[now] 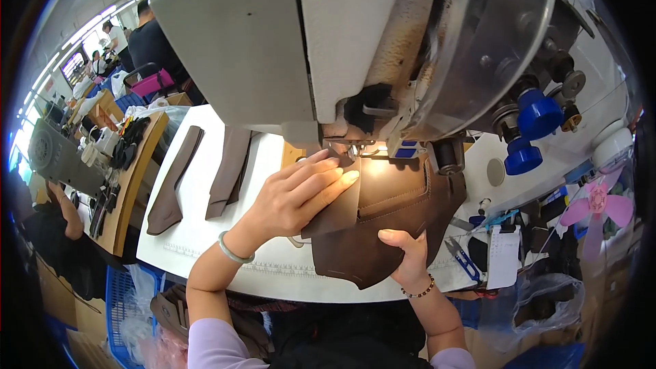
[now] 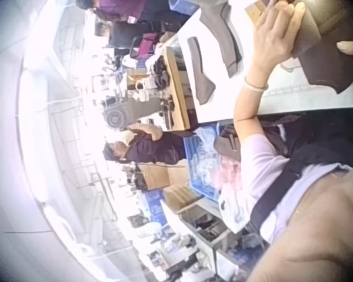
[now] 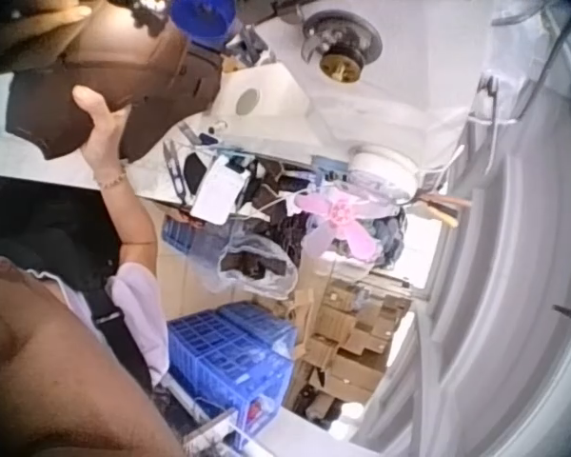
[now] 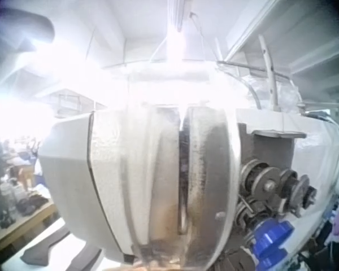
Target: Sewing pieces of a leather shoe upper using an industrial sewing machine.
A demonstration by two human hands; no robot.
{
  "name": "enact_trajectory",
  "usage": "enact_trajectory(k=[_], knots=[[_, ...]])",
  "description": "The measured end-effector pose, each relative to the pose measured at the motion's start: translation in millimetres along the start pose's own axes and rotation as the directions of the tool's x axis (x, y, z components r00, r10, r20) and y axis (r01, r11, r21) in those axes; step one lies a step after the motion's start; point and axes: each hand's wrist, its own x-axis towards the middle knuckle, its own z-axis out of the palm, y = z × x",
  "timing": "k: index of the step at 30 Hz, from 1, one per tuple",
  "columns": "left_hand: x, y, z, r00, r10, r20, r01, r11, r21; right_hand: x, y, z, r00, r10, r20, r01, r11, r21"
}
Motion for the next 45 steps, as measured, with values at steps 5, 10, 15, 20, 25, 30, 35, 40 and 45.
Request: enact_trajectory(k=[5, 10, 15, 20, 25, 30, 35, 40, 45], knots=[[-5.7, 1.2, -3.7, 0.999, 0.032, -0.023, -0.033, 0.999, -0.022, 3.2, -6.1, -1.4, 0.998, 0.068, 0.011, -0.068, 0.998, 0.005], [-7.1, 5.6, -5.6, 0.999, 0.044, 0.028, -0.043, 0.998, -0.036, 5.4, -8.2, 3.4, 0.999, 0.036, -0.018, -0.035, 0.999, 0.042], [-3.6, 11.1, -3.3, 0.997, 0.075, 0.022, -0.076, 0.996, 0.05, 7.7, -11.0, 3.0, 0.999, 0.043, 0.005, -0.043, 0.998, 0.043], [-2.4, 13.3, -6.4, 0.996, 0.084, 0.037, -0.087, 0.994, 0.068, 7.6, -9.1, 2.6, 1.0, 0.02, 0.001, -0.02, 0.999, 0.03], [-5.2, 14.7, -10.0, 0.992, 0.124, 0.034, -0.127, 0.987, 0.1, 0.4, -8.7, 7.9, 0.999, 0.043, -0.028, -0.042, 0.998, 0.038], [-7.3, 12.4, -6.5, 0.991, 0.129, 0.027, -0.131, 0.987, 0.09, 0.8, -6.9, 5.2, 0.996, 0.077, -0.042, -0.074, 0.995, 0.069], [-6.9, 10.0, -7.7, 0.994, 0.105, 0.022, -0.107, 0.991, 0.079, 1.5, -5.2, 7.5, 0.997, 0.065, -0.048, -0.061, 0.995, 0.079], [-3.9, 2.9, -4.3, 0.999, 0.038, 0.025, -0.039, 0.998, 0.041, 13.3, -7.2, 5.6, 0.996, 0.058, -0.067, -0.055, 0.997, 0.054], [-1.7, 2.3, -3.8, 1.0, 0.005, 0.029, -0.006, 1.0, 0.02, 17.5, -12.5, 6.4, 0.997, 0.065, -0.051, -0.062, 0.996, 0.059]])
